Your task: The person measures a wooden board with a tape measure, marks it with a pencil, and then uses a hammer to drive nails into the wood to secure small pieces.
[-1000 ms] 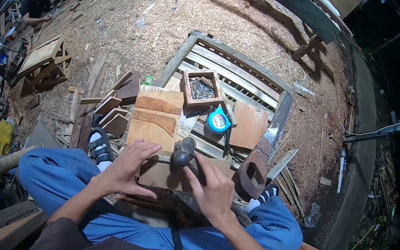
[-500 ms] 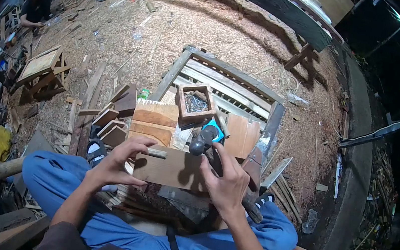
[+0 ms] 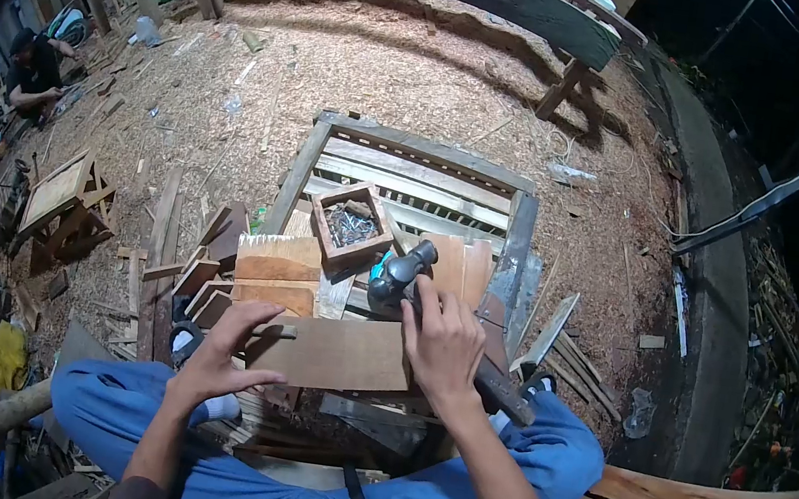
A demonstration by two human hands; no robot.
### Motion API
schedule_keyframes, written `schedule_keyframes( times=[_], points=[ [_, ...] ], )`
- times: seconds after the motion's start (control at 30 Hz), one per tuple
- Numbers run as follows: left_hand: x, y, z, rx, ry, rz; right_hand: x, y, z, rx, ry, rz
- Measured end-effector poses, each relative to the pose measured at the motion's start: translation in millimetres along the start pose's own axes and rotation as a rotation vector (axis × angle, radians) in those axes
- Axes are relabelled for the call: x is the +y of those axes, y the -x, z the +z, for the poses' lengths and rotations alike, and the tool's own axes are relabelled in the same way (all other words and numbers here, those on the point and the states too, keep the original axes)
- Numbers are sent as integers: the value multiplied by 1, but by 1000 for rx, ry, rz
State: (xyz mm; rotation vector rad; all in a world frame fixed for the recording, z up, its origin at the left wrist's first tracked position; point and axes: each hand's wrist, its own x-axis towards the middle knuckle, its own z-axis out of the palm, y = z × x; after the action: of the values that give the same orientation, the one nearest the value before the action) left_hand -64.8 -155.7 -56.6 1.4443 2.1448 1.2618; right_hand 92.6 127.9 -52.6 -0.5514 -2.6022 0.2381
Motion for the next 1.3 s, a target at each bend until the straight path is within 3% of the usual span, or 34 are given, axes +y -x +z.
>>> schedule_keyframes(
  times=[0.2,0.37,0.53,0.73,0.83,1.0,1.3],
  points=[
    [-6,-19,5,102,4,-53,-14,-16,-3,-2,153,-44],
    [-6,-40,9,155,-87,-5,-34,-39,10,67,-45,-171],
    [-11,-51,21,163,-50,-17,-48,-51,41,-66,-47,-311],
    [-11,-54,28,121,-158,-27,-51,-59,55,-85,28,-283],
    [-10,-55,29,126,-164,-40,-44,-57,51,-205,-67,-279],
    [-10,-55,31,159,-159,-61,-44,-69,43,-133,-211,-182],
    [-11,-57,31,181,-151,-77,-57,-92,65,-103,-54,-69]
  ],
)
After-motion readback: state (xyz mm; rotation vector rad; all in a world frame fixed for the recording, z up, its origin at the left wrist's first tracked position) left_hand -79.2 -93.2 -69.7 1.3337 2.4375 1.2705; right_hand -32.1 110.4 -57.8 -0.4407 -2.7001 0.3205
